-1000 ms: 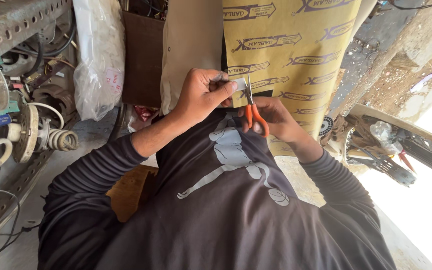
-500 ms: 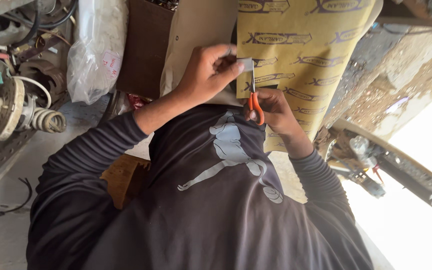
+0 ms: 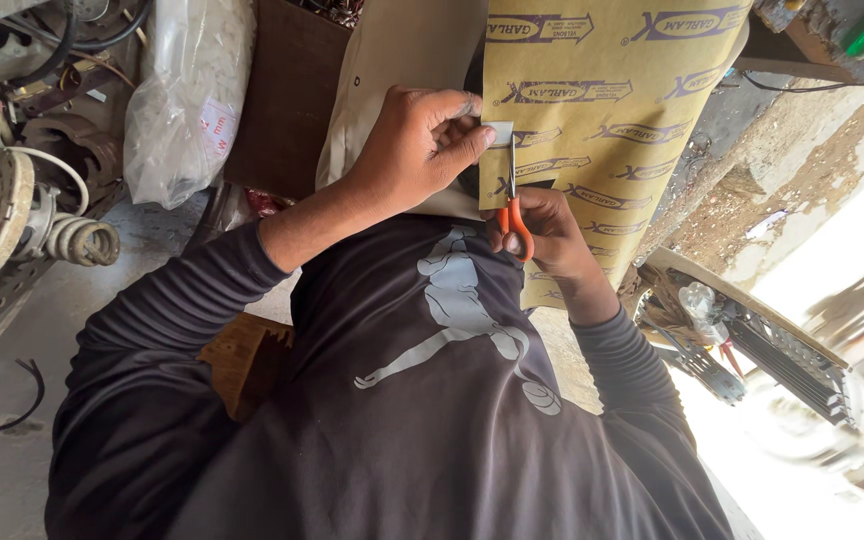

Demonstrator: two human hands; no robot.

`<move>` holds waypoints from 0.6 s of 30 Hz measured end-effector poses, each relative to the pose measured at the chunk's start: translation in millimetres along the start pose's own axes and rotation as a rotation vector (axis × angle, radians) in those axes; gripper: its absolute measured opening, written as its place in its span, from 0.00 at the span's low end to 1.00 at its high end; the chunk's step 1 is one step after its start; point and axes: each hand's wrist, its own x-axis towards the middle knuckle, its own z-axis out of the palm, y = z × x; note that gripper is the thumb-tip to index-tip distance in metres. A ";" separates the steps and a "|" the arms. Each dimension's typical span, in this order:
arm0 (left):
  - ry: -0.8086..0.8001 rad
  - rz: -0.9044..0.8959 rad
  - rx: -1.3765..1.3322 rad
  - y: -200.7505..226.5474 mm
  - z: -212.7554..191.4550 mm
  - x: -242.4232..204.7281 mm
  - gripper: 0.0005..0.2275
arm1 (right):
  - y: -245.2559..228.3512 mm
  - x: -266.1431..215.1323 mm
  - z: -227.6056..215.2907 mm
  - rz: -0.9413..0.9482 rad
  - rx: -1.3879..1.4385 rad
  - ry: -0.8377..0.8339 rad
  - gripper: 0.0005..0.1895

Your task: The person cuts a long strip from a piece of cardboard using scissors, then trims the strip into smaller pieces. The person holds the cardboard with one hand and uses scissors with the other to make precise cuts.

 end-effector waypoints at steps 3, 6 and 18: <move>0.005 -0.022 -0.045 -0.3 1.8 -0.9 0.08 | 0.2 0.6 0.3 -0.016 0.028 -0.007 0.24; -0.003 -0.031 -0.076 -1.2 2.1 -2.0 0.08 | 0.4 0.4 0.4 -0.023 0.040 -0.009 0.24; 0.000 -0.113 -0.125 -3.1 2.0 0.5 0.08 | -2.0 2.2 0.8 -0.006 0.030 0.003 0.25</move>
